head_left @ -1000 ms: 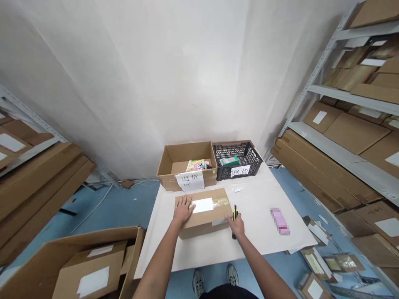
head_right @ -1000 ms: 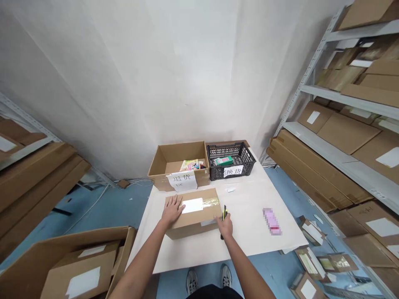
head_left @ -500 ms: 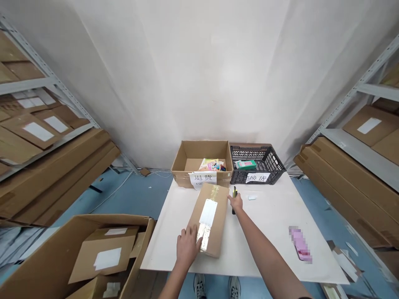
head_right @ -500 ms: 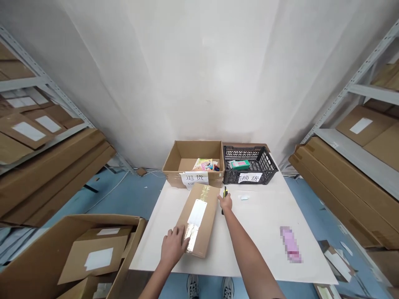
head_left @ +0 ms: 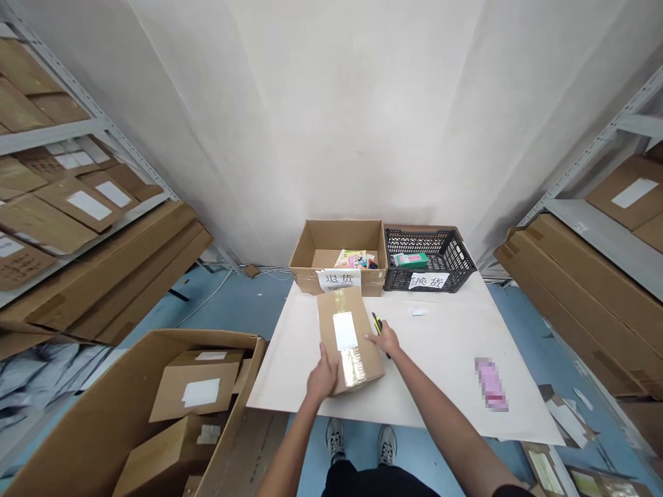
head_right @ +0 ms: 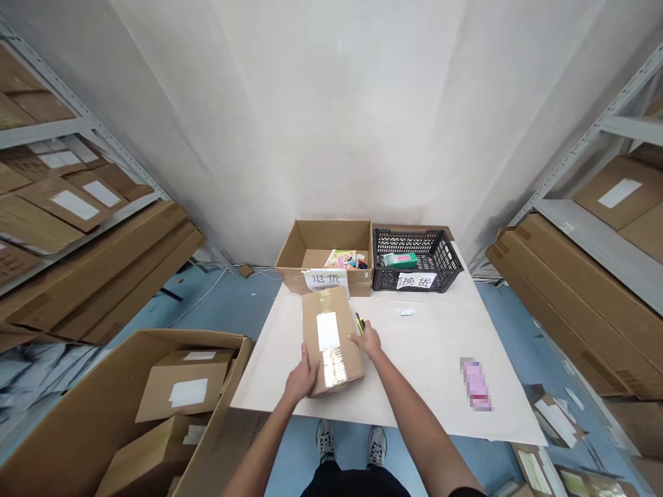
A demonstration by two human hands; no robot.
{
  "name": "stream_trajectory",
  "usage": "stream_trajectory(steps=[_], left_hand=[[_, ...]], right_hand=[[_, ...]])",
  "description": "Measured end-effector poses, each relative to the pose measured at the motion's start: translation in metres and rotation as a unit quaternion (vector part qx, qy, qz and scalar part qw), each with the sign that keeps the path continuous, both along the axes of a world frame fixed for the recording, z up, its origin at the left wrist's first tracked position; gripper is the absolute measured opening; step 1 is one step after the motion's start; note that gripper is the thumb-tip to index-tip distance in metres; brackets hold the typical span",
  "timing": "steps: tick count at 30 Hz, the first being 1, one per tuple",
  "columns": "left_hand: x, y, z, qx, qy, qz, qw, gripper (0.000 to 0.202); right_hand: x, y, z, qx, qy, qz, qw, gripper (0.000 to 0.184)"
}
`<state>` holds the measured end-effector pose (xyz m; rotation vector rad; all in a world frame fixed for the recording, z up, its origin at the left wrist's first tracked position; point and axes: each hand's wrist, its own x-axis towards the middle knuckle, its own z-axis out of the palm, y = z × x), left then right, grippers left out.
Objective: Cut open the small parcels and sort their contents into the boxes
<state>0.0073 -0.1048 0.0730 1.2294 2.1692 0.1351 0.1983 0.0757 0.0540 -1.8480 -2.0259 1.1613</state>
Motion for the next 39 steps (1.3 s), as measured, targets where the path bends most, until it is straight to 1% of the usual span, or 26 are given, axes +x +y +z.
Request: stream_trajectory(steps=[1, 3, 4, 5, 6, 7, 8, 9, 10, 12, 13, 14, 16, 18, 20, 22, 25, 27, 31, 35, 39], left_hand=[[0.022, -0.005, 0.0, -0.009, -0.01, -0.011, 1.0, 0.084], [0.061, -0.009, 0.003, -0.015, -0.014, -0.056, 0.998, 0.087], [0.075, -0.006, 0.008, -0.009, 0.005, -0.079, 0.997, 0.083], [0.084, 0.001, 0.013, -0.002, 0.032, -0.097, 0.995, 0.077], [0.088, 0.009, 0.02, 0.01, 0.06, -0.111, 0.992, 0.071], [0.087, 0.02, 0.028, 0.023, 0.084, -0.121, 0.989, 0.065], [0.081, 0.032, 0.035, 0.041, 0.099, -0.132, 0.985, 0.064], [0.072, 0.045, 0.041, 0.068, 0.105, -0.156, 0.98, 0.069], [0.063, 0.057, 0.045, 0.095, 0.1, -0.202, 0.97, 0.08], [0.045, 0.077, 0.046, 0.101, 0.068, -0.318, 0.94, 0.108], [0.04, 0.085, 0.043, 0.091, 0.055, -0.349, 0.931, 0.114], [0.037, 0.091, 0.037, 0.082, 0.049, -0.355, 0.93, 0.115], [0.039, 0.098, 0.023, 0.074, 0.055, -0.33, 0.94, 0.111], [0.047, 0.099, 0.009, 0.079, 0.074, -0.293, 0.95, 0.107], [0.058, 0.095, -0.001, 0.088, 0.093, -0.267, 0.955, 0.108], [0.069, 0.089, -0.007, 0.096, 0.11, -0.238, 0.96, 0.109], [0.082, 0.078, -0.009, 0.095, 0.133, -0.186, 0.969, 0.111], [0.088, 0.073, -0.009, 0.093, 0.143, -0.164, 0.972, 0.111], [0.093, 0.071, -0.007, 0.094, 0.144, -0.16, 0.972, 0.109], [0.093, 0.073, -0.006, 0.091, 0.143, -0.161, 0.972, 0.109], [0.094, 0.073, -0.004, 0.089, 0.138, -0.158, 0.974, 0.108]], right_hand=[[0.002, 0.017, 0.012, 0.02, -0.027, 0.013, 0.999, 0.054], [0.008, 0.045, 0.035, 0.056, -0.057, 0.045, 0.996, 0.055], [0.012, 0.054, 0.045, 0.08, -0.058, 0.055, 0.994, 0.053], [0.017, 0.06, 0.052, 0.104, -0.055, 0.051, 0.992, 0.048], [0.024, 0.062, 0.057, 0.126, -0.048, 0.039, 0.99, 0.043], [0.031, 0.061, 0.06, 0.143, -0.038, 0.019, 0.989, 0.037], [0.04, 0.058, 0.061, 0.15, -0.026, -0.006, 0.988, 0.033], [0.051, 0.052, 0.059, 0.147, -0.012, -0.031, 0.989, 0.032], [0.063, 0.044, 0.055, 0.133, 0.004, -0.056, 0.99, 0.033], [0.088, 0.024, 0.042, 0.083, 0.048, -0.103, 0.99, 0.035], [0.1, 0.012, 0.034, 0.052, 0.077, -0.123, 0.988, 0.035], [0.113, 0.001, 0.025, 0.021, 0.107, -0.14, 0.984, 0.035], [0.134, -0.021, 0.008, -0.039, 0.159, -0.162, 0.973, 0.038], [0.15, -0.036, -0.006, -0.088, 0.185, -0.172, 0.964, 0.041], [0.158, -0.043, -0.013, -0.121, 0.192, -0.172, 0.959, 0.043], [0.16, -0.043, -0.015, -0.139, 0.195, -0.161, 0.957, 0.042], [0.154, -0.035, -0.009, -0.138, 0.197, -0.132, 0.961, 0.042], [0.148, -0.028, -0.003, -0.128, 0.19, -0.106, 0.968, 0.042], [0.141, -0.017, 0.009, -0.115, 0.133, -0.058, 0.983, 0.041], [0.141, -0.011, 0.021, -0.101, 0.059, -0.015, 0.993, 0.041], [0.143, -0.012, 0.03, -0.095, -0.002, -0.002, 0.995, 0.041]])
